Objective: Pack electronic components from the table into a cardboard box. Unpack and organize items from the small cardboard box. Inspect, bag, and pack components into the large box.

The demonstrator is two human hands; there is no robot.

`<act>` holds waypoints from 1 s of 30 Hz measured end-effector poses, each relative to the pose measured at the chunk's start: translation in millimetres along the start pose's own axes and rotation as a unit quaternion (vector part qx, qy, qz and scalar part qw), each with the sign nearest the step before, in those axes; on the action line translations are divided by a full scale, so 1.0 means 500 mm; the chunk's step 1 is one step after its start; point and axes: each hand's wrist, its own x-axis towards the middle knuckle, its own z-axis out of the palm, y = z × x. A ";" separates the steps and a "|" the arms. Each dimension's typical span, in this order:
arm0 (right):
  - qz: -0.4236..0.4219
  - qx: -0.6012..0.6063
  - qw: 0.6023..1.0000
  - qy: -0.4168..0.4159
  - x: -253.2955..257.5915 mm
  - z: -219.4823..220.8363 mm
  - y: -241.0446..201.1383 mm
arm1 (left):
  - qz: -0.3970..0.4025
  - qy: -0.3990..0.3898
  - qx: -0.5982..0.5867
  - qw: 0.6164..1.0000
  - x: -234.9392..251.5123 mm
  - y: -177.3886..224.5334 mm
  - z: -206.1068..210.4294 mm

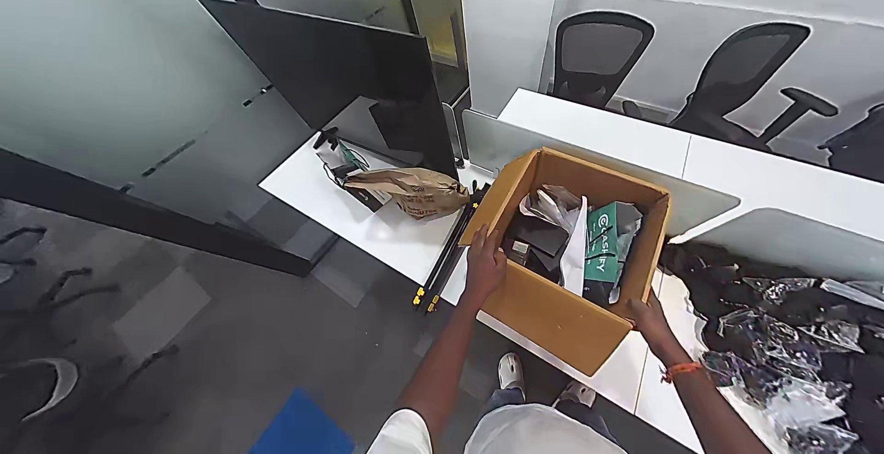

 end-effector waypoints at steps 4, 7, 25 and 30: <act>0.000 0.010 1.000 -0.006 0.023 0.051 -0.026 | -0.006 0.021 0.019 1.000 0.039 -0.036 -0.012; -0.012 0.018 1.000 -0.003 0.045 0.083 -0.036 | -0.006 0.039 0.009 0.999 0.062 -0.055 -0.018; 0.033 0.141 0.989 -0.032 0.005 0.062 0.105 | 0.011 0.136 0.003 0.991 0.062 -0.104 -0.003; 0.055 -0.058 0.994 0.080 -0.148 -0.051 0.372 | -0.010 0.187 0.065 0.980 -0.136 -0.163 0.047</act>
